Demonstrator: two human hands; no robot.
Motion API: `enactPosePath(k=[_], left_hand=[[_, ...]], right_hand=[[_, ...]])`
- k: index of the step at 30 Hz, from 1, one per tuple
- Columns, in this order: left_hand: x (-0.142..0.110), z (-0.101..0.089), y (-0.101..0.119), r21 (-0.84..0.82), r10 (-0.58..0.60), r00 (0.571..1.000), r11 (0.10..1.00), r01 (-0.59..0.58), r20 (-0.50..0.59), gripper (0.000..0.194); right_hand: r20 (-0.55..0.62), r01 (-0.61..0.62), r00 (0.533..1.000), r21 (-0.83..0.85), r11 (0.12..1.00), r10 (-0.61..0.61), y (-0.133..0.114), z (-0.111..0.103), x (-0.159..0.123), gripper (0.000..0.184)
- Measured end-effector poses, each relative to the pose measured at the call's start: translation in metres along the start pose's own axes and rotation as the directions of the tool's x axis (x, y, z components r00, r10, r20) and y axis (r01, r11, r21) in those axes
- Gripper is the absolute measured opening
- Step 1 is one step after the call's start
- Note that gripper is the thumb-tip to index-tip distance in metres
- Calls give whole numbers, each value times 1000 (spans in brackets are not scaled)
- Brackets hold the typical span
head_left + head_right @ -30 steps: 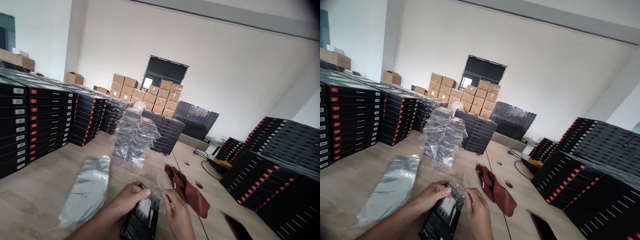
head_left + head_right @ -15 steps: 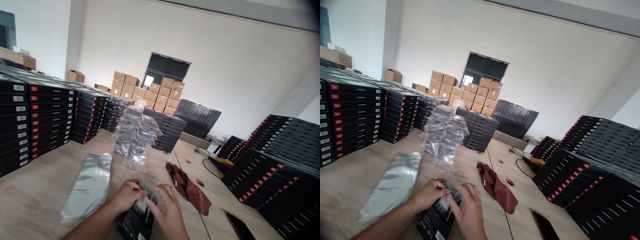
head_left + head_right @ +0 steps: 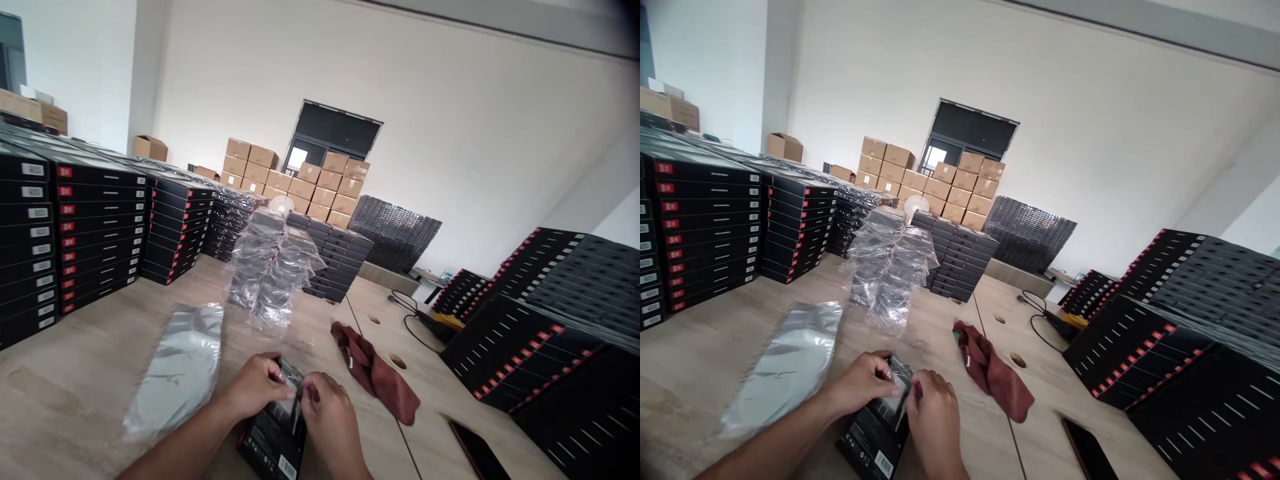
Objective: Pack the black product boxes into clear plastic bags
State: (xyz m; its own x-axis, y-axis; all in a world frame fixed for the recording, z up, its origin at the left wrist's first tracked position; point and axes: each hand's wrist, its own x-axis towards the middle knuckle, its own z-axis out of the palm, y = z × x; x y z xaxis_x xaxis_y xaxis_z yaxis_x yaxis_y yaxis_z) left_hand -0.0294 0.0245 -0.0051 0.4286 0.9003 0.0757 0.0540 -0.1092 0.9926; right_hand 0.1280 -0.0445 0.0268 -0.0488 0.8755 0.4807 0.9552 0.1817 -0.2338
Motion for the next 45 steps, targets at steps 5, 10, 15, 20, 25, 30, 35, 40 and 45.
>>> enactPosePath(k=[5, 10, 15, 20, 25, 30, 35, 40, 45], left_hand=[[0, 0, 0, 29, -29, 999, 999, 29, 17, 17], [0, -3, 2, 60, 64, 998, 996, -65, 24, 16], [-6, -11, 11, -188, -82, 991, 977, 101, 106, 70], [-10, -21, 17, -537, -192, 925, 768, 349, 327, 77], [-12, -17, 15, -492, -218, 864, 747, 447, 454, 60], [-8, -16, 11, -373, -220, 876, 840, 393, 429, 47], [-5, -16, 9, -193, -272, 936, 929, 315, 222, 51], [-6, -10, 7, -149, -192, 970, 965, 214, 149, 65], [-9, -5, 6, -25, -67, 991, 997, 71, 118, 46]], right_hand=[[-219, -61, 971, 157, 986, 95, 10, 0, 0, 17], [-201, -5, 979, 158, 987, 37, 12, 5, 2, 11], [-340, -191, 905, 213, 958, 256, 40, -7, 5, 21], [-338, -246, 887, 230, 941, 315, 54, -14, 4, 27], [-129, -132, 975, 307, 943, 179, 35, 5, 5, 22], [15, -150, 987, 457, 877, 161, 29, 7, 4, 24], [-45, -176, 974, 461, 870, 221, 30, 0, 3, 27], [-68, -132, 981, 457, 880, 182, 26, 0, 2, 30], [-120, -128, 974, 408, 904, 193, 20, 2, 2, 31]])
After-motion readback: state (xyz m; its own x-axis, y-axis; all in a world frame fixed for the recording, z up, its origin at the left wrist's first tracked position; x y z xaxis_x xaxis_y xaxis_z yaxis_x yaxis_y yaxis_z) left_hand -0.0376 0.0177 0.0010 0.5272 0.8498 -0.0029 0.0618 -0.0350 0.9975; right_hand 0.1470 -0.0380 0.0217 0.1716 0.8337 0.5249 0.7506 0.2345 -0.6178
